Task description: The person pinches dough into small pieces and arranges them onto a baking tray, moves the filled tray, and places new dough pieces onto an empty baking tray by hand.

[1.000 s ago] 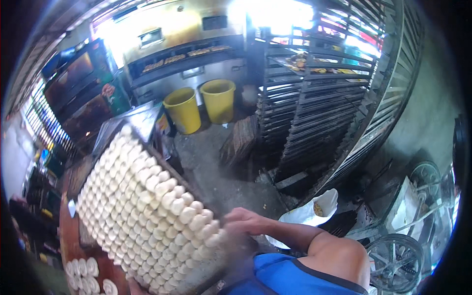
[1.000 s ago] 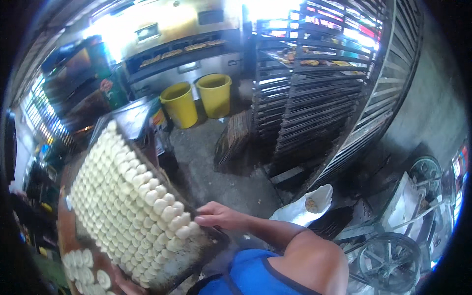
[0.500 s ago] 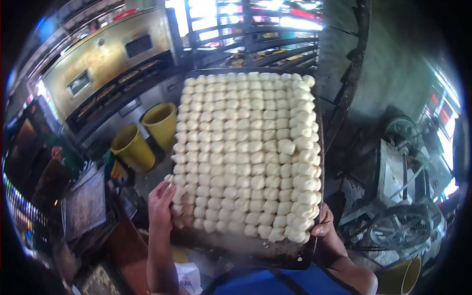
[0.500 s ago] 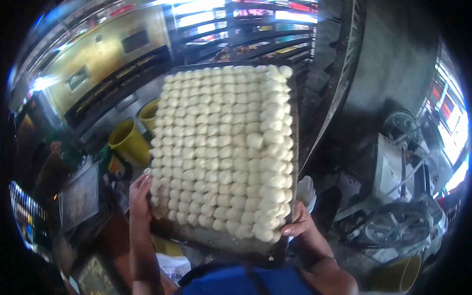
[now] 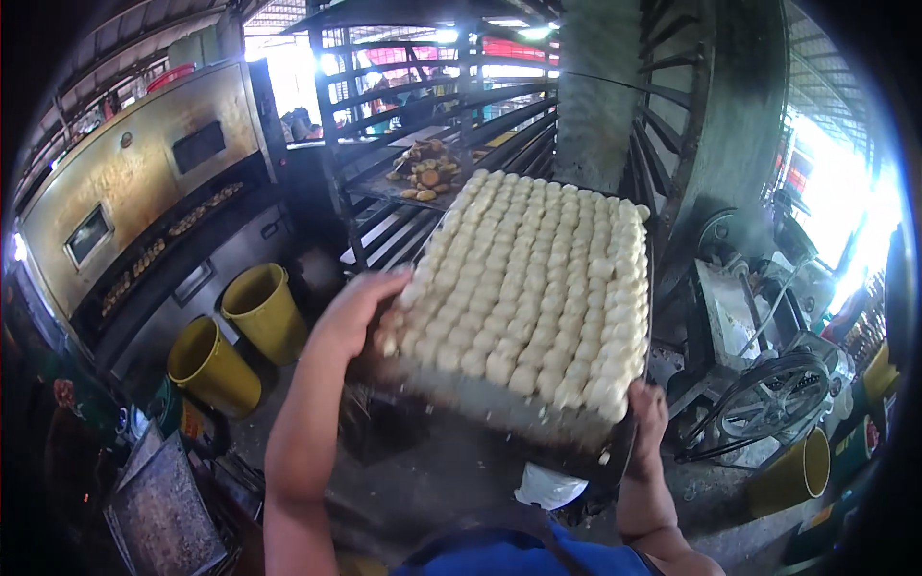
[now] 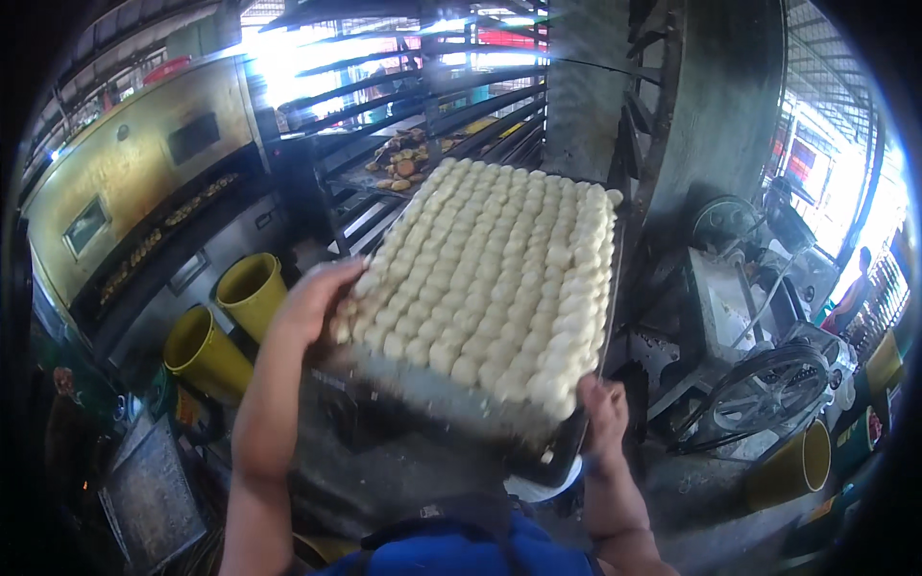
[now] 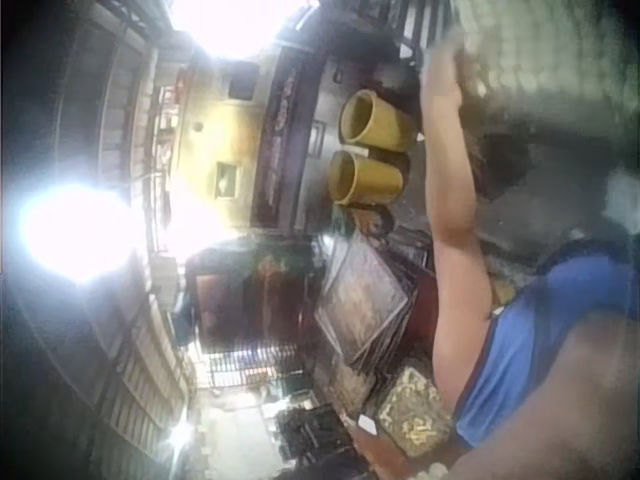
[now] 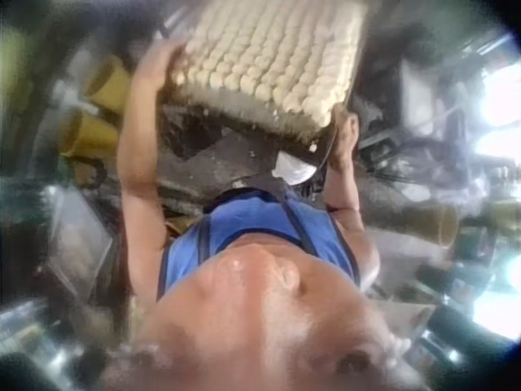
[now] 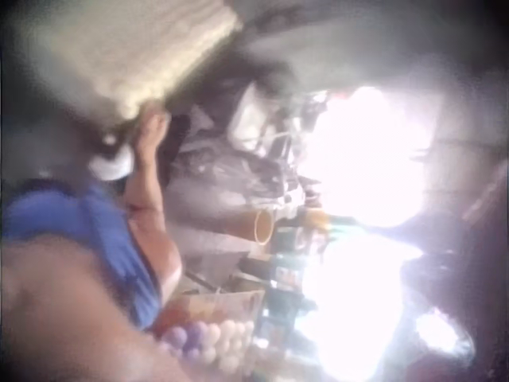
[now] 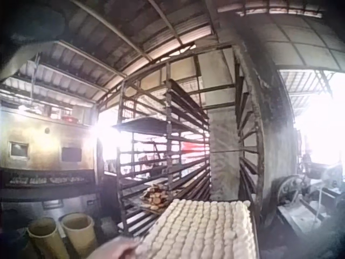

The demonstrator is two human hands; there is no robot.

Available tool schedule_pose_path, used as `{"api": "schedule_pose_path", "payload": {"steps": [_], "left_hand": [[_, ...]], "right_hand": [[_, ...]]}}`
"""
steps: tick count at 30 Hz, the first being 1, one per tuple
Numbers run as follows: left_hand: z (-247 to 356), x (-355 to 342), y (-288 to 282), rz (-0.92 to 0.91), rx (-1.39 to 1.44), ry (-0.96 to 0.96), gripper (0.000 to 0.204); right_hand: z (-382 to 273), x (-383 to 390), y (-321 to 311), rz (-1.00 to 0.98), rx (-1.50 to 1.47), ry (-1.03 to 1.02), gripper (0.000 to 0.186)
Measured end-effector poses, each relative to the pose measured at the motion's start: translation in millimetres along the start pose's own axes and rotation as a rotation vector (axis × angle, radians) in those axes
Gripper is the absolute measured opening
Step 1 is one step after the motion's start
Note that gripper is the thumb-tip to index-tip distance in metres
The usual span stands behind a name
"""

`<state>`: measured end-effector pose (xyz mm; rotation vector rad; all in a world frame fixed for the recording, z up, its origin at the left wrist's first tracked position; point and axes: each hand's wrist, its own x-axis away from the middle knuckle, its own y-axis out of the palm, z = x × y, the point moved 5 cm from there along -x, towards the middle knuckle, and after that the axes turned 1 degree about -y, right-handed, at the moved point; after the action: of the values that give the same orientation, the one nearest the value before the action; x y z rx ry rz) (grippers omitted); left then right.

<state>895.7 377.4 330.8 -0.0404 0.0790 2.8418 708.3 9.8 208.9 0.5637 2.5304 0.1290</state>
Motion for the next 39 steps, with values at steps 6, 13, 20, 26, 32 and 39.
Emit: {"api": "schedule_pose_path", "payload": {"steps": [6,13,20,26,32,39], "left_hand": [[25,-55,-12,0.048,0.429,0.209,0.051],[-174,68,-10,0.128,0.013,0.179,0.034],[-378,347,111,1.135,0.407,-0.504,0.042],[-321,433,223,1.655,0.319,-0.328,0.038],[-250,537,339,2.133,-0.330,-0.528,0.034],[-320,723,549,2.541,-0.413,-1.533,0.035]], "right_hand": [[-58,-147,28,0.042,0.331,-0.315,0.036],[58,-169,65,-0.274,-0.592,0.392,0.032],[216,-30,142,-0.988,0.007,0.875,0.023],[149,127,225,-1.711,0.003,0.827,0.025],[43,287,206,-2.432,-0.084,0.072,0.029],[34,438,67,-2.852,0.054,-0.344,0.037]]}}
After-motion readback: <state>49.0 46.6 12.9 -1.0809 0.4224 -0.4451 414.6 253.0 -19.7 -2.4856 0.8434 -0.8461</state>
